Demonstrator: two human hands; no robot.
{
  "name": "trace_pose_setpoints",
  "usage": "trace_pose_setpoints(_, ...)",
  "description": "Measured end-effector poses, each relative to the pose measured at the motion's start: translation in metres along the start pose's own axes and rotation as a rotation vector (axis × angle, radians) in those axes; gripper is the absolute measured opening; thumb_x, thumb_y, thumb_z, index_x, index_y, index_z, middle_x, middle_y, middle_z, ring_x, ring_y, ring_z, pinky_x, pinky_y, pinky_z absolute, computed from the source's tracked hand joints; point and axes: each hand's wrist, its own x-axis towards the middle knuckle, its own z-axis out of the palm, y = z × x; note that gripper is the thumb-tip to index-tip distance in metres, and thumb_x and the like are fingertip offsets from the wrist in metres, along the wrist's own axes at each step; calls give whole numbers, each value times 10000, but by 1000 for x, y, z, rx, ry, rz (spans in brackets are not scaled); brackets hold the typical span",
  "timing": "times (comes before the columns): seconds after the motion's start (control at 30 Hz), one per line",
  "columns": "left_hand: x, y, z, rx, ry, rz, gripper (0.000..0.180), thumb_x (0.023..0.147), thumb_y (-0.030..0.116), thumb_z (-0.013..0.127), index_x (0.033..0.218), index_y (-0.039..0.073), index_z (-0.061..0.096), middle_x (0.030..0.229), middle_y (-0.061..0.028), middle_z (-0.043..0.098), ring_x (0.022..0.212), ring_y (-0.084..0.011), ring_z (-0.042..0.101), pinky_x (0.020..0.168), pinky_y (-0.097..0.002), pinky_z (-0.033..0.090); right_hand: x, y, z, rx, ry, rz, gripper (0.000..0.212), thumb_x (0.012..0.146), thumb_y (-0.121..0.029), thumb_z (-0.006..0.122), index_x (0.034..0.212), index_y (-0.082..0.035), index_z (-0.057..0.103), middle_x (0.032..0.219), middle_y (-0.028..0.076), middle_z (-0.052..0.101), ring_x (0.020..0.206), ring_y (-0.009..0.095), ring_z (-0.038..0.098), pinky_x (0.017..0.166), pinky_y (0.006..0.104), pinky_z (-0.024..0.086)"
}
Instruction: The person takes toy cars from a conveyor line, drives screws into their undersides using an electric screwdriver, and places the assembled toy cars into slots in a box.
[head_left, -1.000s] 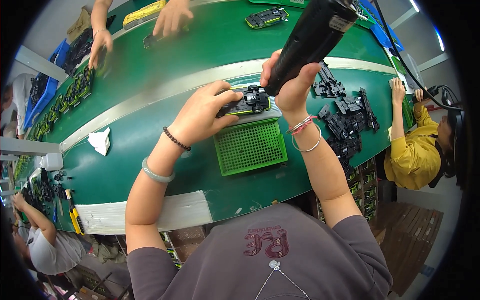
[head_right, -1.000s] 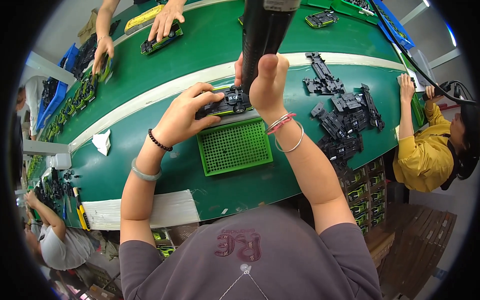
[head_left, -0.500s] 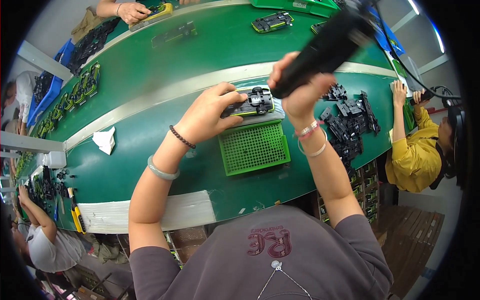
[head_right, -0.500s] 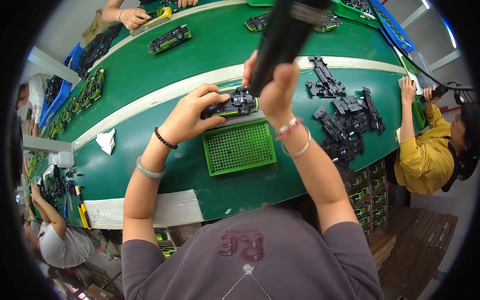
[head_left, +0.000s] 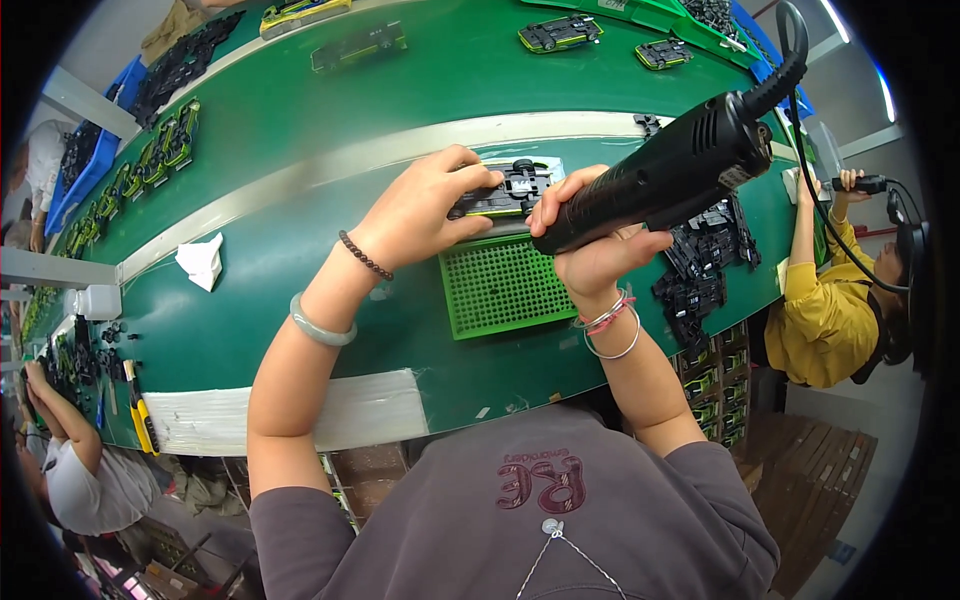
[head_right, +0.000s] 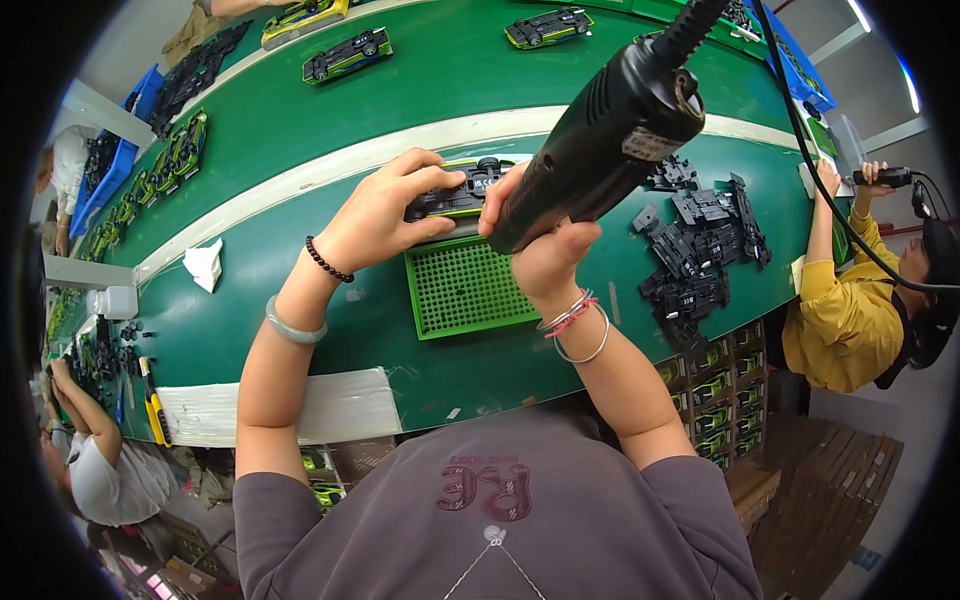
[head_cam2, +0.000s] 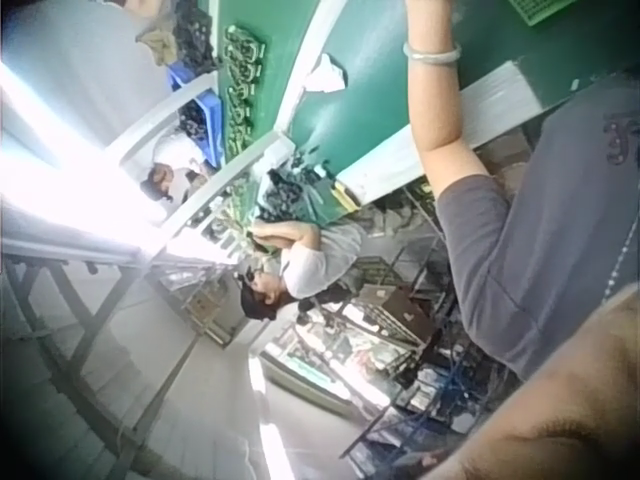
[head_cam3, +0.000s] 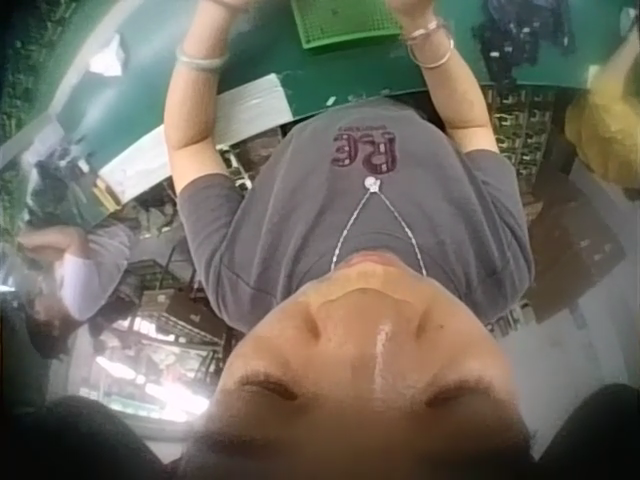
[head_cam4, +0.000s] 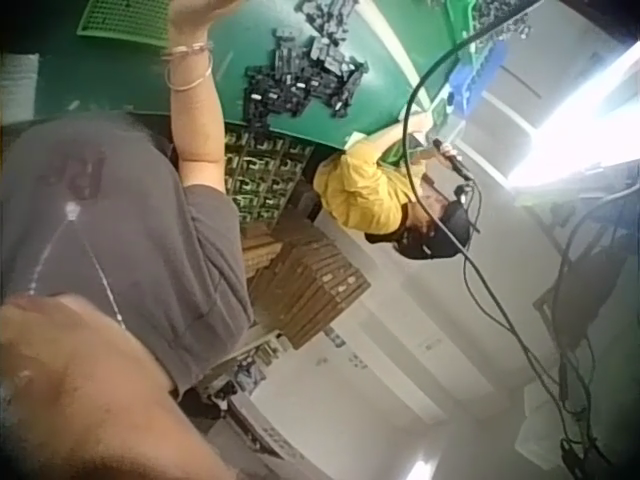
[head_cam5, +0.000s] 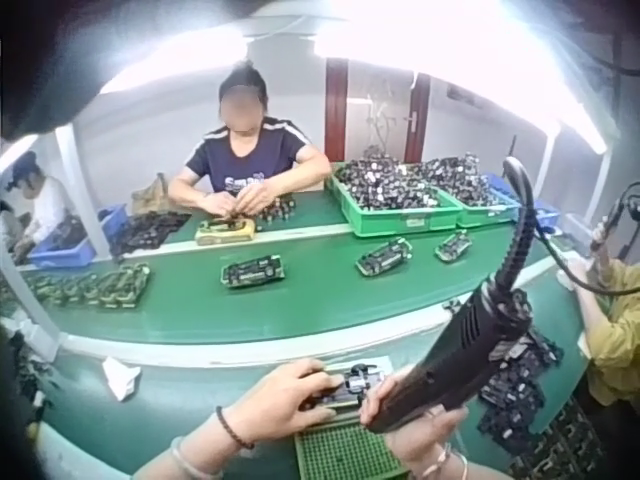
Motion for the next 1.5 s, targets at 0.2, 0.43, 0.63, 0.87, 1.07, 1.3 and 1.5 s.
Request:
trace_pose_setpoints(0.2, 2, 4, -4, 2, -85, -72, 444, 692, 133, 722, 1106, 64, 576, 1078, -127, 523, 966, -307, 546, 815, -351, 472, -1, 6, -1, -27, -9, -7, 969, 552, -931, 272, 817, -18, 461, 597, 86, 500, 516, 189, 516, 497, 295, 448)
trace_pose_setpoints(0.43, 1, 6, -6, 13, -85, -83, 438, 692, 128, 723, 1102, 73, 579, 1077, -121, 525, 960, -304, 550, 808, -350, 475, -2, 7, 3, -53, 6, -28, 944, 563, -917, 297, 818, -22, 461, 603, 77, 495, 525, 172, 517, 487, 279, 446)
trace_pose_setpoints(0.63, -1, 5, -14, -10, -114, -72, 508, 681, 159, 737, 1143, 68, 546, 1106, -138, 520, 1027, -305, 519, 878, -358, 444, -1, 9, 2, -90, -28, -40, 927, 578, -905, 305, 816, -22, 459, 604, 71, 495, 519, 170, 520, 484, 275, 447)
trace_pose_setpoints(0.87, -10, -18, -45, 38, -261, -226, 616, 622, 264, 786, 1113, 22, 502, 1122, -155, 529, 1084, -303, 489, 931, -366, 397, 28, -32, 22, 108, -97, -198, 1036, 531, -950, 163, 808, 3, 463, 584, 116, 516, 478, 190, 515, 464, 299, 465)
trace_pose_setpoints(1.07, -12, -29, -40, 56, -213, -122, 574, 623, 290, 777, 1054, 17, 513, 1010, -186, 565, 994, -336, 513, 858, -383, 420, 51, -15, 77, -9, -178, -140, 1012, 569, -930, 187, 816, 4, 486, 591, 102, 524, 493, 177, 532, 473, 277, 451)
trace_pose_setpoints(1.3, -11, -16, -47, -4, -221, -129, 554, 601, 269, 788, 1023, 5, 546, 1005, -199, 590, 983, -357, 528, 856, -396, 433, 54, 14, 84, -91, -294, -93, 989, 573, -926, 230, 809, -3, 496, 619, 86, 528, 552, 160, 535, 547, 254, 441)
trace_pose_setpoints(1.5, -10, -19, -46, -9, -229, -157, 568, 584, 264, 802, 1021, 4, 550, 996, -200, 592, 965, -355, 539, 835, -391, 445, 59, 27, 84, 0, -293, -115, 864, 668, -834, 335, 758, 7, 510, 591, 65, 527, 516, 128, 526, 496, 239, 417)
